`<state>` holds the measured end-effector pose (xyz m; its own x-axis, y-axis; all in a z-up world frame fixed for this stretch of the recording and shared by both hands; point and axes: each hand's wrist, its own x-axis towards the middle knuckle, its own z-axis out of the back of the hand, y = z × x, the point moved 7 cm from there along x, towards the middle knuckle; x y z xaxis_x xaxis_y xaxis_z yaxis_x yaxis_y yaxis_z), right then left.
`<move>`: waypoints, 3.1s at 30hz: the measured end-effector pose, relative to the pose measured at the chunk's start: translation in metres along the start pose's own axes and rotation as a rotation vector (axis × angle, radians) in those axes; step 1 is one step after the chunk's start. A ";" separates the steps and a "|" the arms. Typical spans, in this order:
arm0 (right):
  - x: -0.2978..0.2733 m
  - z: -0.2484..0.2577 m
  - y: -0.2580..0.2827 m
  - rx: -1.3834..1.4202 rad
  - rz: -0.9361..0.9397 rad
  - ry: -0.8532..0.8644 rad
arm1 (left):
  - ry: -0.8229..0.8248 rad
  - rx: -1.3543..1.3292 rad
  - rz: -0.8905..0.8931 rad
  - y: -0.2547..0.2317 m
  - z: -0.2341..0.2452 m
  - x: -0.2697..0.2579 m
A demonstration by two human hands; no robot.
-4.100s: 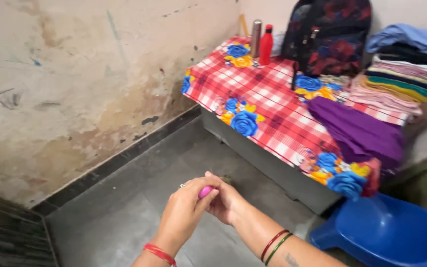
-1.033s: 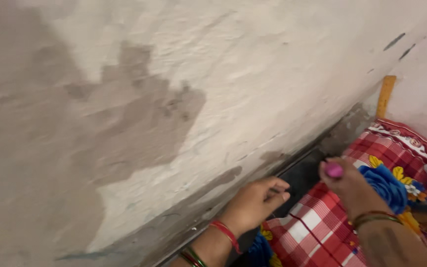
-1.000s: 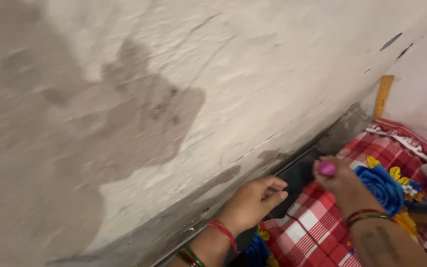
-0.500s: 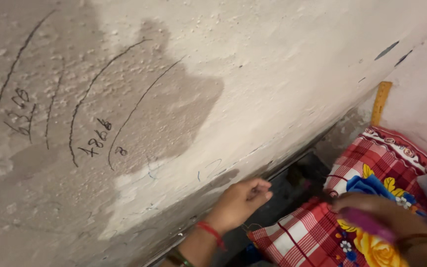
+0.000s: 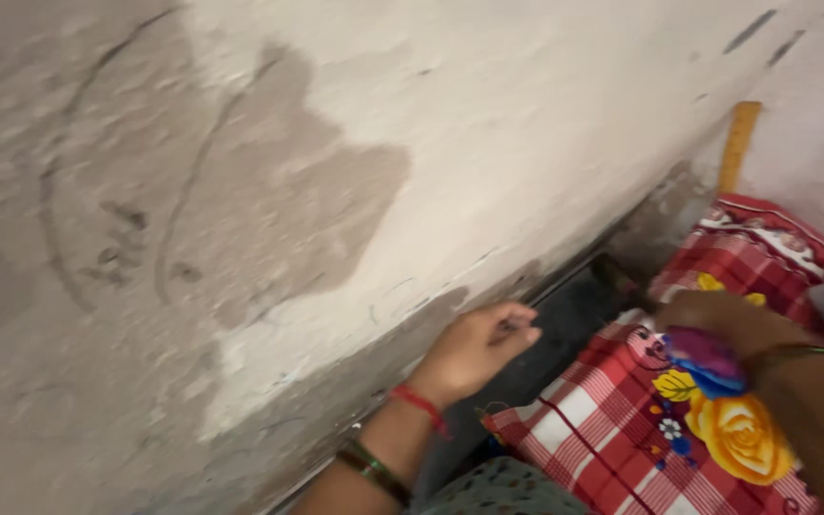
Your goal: The person sweeps the floor with a broom, moving around furniture and along the wall. They adjust their grip on the broom handle and sweep debris toward a corner.
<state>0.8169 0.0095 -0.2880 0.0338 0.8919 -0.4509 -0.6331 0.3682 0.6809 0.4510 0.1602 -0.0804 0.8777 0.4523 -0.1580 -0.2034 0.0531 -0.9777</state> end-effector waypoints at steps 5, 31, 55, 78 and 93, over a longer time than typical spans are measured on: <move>0.027 -0.065 -0.009 0.019 -0.825 0.188 | 0.001 0.123 0.144 0.005 0.001 -0.007; 0.026 -0.074 0.009 0.059 -0.607 0.216 | 0.115 0.113 0.188 0.023 0.003 -0.052; -0.046 -0.376 0.344 0.047 -0.755 0.257 | 0.368 0.000 -0.086 0.063 0.087 -0.247; -0.279 -0.548 0.386 0.591 -0.884 0.027 | 0.254 -0.206 -0.058 0.104 0.067 -0.470; -0.267 -0.610 0.397 1.122 -0.569 -0.361 | 0.188 0.100 -0.008 0.119 0.034 -0.578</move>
<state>0.0846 -0.2424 -0.2497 0.3962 0.4953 -0.7731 0.5176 0.5750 0.6336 -0.0951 -0.0651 -0.1011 0.9432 0.2779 -0.1822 -0.2297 0.1489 -0.9618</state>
